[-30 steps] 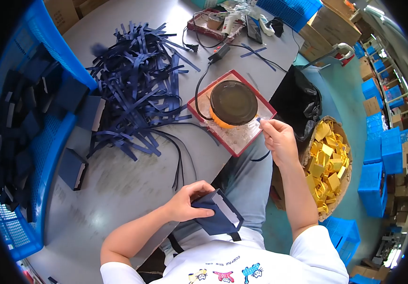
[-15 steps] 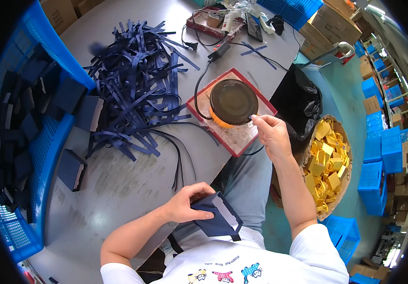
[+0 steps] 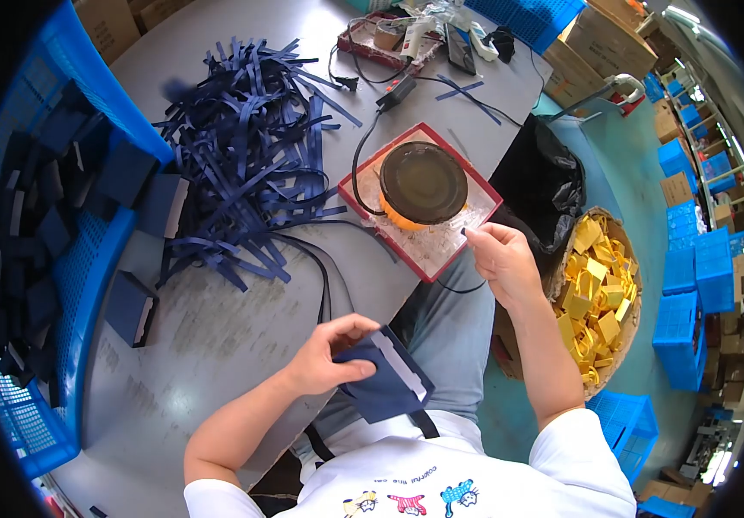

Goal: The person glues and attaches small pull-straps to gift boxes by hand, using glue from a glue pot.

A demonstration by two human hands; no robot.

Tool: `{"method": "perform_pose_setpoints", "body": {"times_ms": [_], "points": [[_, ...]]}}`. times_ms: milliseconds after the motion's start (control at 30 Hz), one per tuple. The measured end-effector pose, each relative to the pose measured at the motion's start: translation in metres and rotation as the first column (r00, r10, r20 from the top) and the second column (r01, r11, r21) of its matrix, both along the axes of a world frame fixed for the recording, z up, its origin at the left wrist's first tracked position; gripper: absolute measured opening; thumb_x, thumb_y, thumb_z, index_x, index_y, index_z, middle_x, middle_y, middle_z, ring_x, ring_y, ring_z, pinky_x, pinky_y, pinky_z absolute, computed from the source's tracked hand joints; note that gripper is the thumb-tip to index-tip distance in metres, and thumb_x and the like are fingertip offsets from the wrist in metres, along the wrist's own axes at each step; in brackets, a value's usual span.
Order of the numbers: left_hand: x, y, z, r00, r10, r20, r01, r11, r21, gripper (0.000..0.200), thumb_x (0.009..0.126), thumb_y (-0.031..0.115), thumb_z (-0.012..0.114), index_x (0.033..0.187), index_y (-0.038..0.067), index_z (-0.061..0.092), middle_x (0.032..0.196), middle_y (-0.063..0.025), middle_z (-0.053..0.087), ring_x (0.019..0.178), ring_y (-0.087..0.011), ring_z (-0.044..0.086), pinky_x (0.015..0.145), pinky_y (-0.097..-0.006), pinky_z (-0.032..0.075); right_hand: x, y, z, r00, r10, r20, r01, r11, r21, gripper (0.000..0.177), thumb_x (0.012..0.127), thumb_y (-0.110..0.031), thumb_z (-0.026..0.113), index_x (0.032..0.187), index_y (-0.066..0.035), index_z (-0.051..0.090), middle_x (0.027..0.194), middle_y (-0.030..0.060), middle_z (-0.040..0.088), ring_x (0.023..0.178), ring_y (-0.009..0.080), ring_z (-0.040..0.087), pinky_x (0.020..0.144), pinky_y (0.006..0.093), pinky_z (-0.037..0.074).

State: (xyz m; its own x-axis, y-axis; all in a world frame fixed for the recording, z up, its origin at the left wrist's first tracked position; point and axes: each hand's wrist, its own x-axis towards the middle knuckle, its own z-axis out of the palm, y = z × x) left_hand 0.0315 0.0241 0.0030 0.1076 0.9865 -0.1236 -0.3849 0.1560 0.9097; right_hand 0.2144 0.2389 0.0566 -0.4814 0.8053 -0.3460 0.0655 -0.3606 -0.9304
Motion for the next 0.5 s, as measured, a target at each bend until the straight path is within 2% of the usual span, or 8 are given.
{"method": "perform_pose_setpoints", "body": {"times_ms": [67,100,167,300,367,467,500], "points": [[-0.005,0.002,0.005,0.996,0.069,0.058,-0.07,0.997,0.016,0.043,0.073,0.007,0.067,0.113,-0.001,0.051,0.096,-0.0049,0.059,0.089,-0.0101,0.055,0.082,-0.0242,0.043,0.008,-0.005,0.006,0.988,0.127,-0.083,-0.135,0.986,-0.101,0.015,0.082,-0.01,0.062,0.07,-0.004,0.056,0.055,-0.0057,0.043,0.044,0.0009,0.032,0.04,0.018,0.023],[-0.009,0.003,0.005,0.995,0.09,0.045,-0.091,0.995,0.036,0.045,0.074,0.006,0.064,0.115,-0.001,0.05,0.096,-0.0058,0.059,0.09,-0.0109,0.054,0.082,-0.0241,0.042,0.009,-0.01,0.011,0.988,0.129,-0.086,-0.137,0.985,-0.106,0.015,0.082,-0.01,0.062,0.07,-0.004,0.056,0.055,-0.0057,0.043,0.044,0.0009,0.032,0.04,0.018,0.023],[-0.014,0.006,0.021,0.993,0.117,0.033,-0.119,0.991,0.06,0.045,0.074,0.008,0.064,0.116,-0.001,0.049,0.096,-0.006,0.059,0.09,-0.0108,0.054,0.083,-0.024,0.042,0.01,-0.021,0.026,0.947,0.313,-0.073,-0.317,0.947,-0.051,0.016,0.08,-0.014,0.067,0.071,-0.002,0.062,0.057,-0.0055,0.048,0.045,0.0017,0.035,0.042,0.0183,0.023],[-0.022,0.0,0.028,0.99,0.119,-0.072,-0.112,0.99,0.086,0.05,0.07,0.009,0.07,0.115,0.0,0.049,0.096,-0.0079,0.062,0.089,-0.0125,0.058,0.082,-0.0246,0.043,0.004,-0.042,0.058,0.82,0.571,0.049,-0.572,0.819,0.04,0.012,0.078,-0.008,0.067,0.071,0.0,0.061,0.061,-0.0029,0.054,0.055,0.0006,0.044,0.048,0.0175,0.033],[-0.024,-0.002,0.038,0.988,0.116,-0.1,-0.107,0.99,0.094,0.051,0.068,0.009,0.071,0.114,0.0,0.05,0.096,-0.0089,0.062,0.089,-0.0135,0.059,0.083,-0.0249,0.044,-0.001,-0.051,0.068,0.708,0.682,0.181,-0.705,0.699,0.121,0.012,0.077,-0.008,0.066,0.071,0.0,0.061,0.06,-0.0026,0.054,0.054,0.0016,0.045,0.049,0.0181,0.034],[-0.025,-0.005,0.051,0.982,0.11,-0.156,-0.09,0.988,0.129,0.052,0.066,0.007,0.073,0.113,-0.001,0.051,0.097,-0.0104,0.063,0.09,-0.0147,0.061,0.083,-0.0254,0.045,-0.01,-0.063,0.079,0.606,0.74,0.293,-0.796,0.562,0.226,0.014,0.076,-0.01,0.065,0.07,0.002,0.062,0.06,0.0032,0.058,0.052,0.0066,0.05,0.05,0.0201,0.04],[-0.026,-0.006,0.054,0.976,0.109,-0.187,-0.08,0.985,0.152,0.052,0.065,0.005,0.074,0.112,-0.002,0.052,0.097,-0.0109,0.063,0.09,-0.0151,0.061,0.083,-0.0256,0.045,-0.012,-0.065,0.081,0.577,0.748,0.328,-0.817,0.534,0.218,0.016,0.074,-0.012,0.065,0.069,0.003,0.061,0.061,0.0069,0.06,0.052,0.0109,0.053,0.05,0.0223,0.042]]}}
